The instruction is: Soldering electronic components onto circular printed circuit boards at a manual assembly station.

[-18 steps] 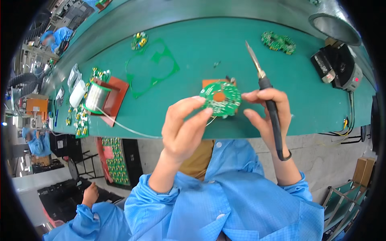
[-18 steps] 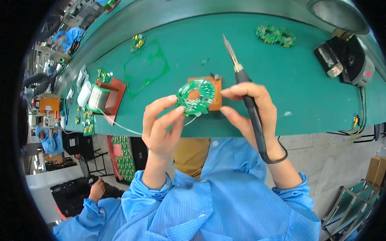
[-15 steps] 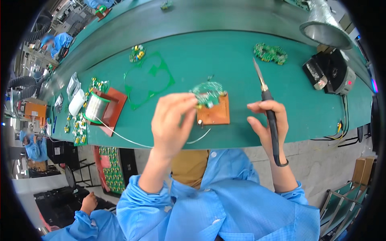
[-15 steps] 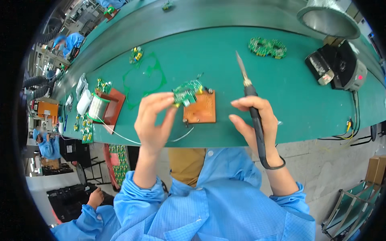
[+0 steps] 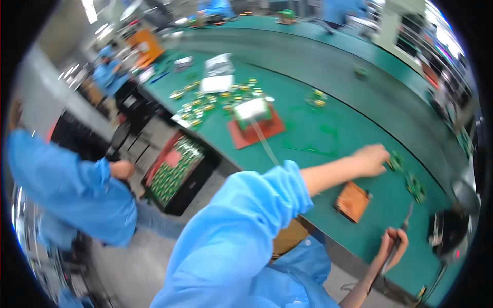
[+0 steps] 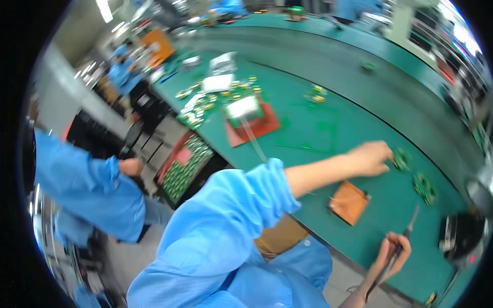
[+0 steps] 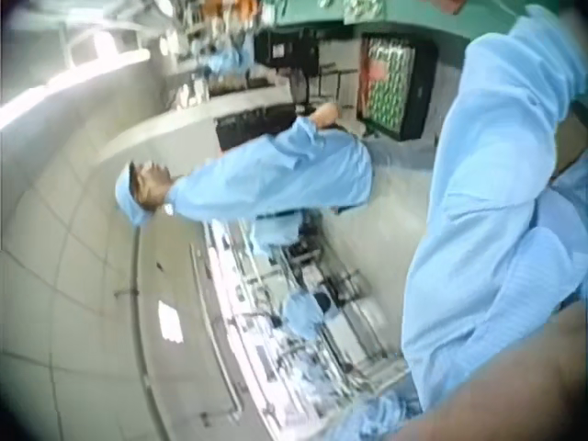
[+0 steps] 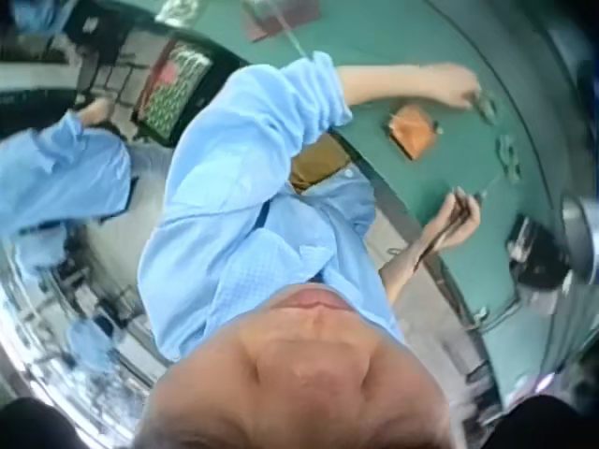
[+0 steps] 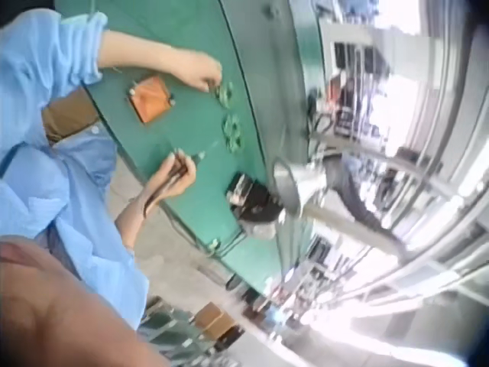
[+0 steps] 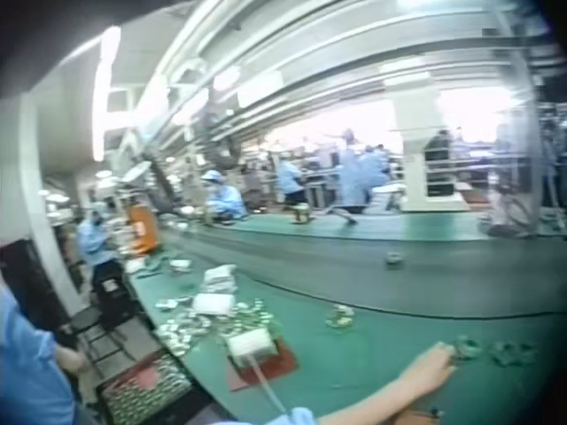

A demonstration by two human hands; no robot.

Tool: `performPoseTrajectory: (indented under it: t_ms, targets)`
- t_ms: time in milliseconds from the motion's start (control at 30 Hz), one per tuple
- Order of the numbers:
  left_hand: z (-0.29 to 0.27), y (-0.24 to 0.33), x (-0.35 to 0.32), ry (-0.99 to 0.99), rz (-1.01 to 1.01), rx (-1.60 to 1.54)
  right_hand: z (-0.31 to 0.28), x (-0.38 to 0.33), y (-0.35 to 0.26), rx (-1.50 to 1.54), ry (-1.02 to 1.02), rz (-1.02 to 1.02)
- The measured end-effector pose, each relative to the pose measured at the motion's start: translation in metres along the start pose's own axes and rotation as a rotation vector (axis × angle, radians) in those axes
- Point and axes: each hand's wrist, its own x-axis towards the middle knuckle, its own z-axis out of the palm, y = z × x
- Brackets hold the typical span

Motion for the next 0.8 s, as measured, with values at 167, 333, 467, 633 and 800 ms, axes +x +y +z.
performPoseTrajectory:
  t_ms: [167, 333, 467, 633, 800]
  targets:
    - [-0.035, 0.011, -0.041, 0.088, 0.109, -0.080, -0.003, 0.004, 0.015, -0.114, -0.077, -0.067]
    - [-0.103, 0.019, -0.123, 0.358, 0.299, -0.191, 0.004, 0.000, 0.001, -0.068, -0.051, -0.110]
    - [-0.163, -0.014, -0.195, 0.654, 0.058, -0.184, 0.011, -0.006, -0.012, -0.059, -0.062, -0.147]
    - [-0.238, -0.123, -0.279, 1.054, -0.387, -0.024, 0.013, -0.014, -0.017, -0.110, -0.083, -0.181]
    - [-0.310, -0.235, -0.357, 1.111, -0.894, 0.426, 0.019, -0.014, -0.021, -0.188, -0.083, -0.206]
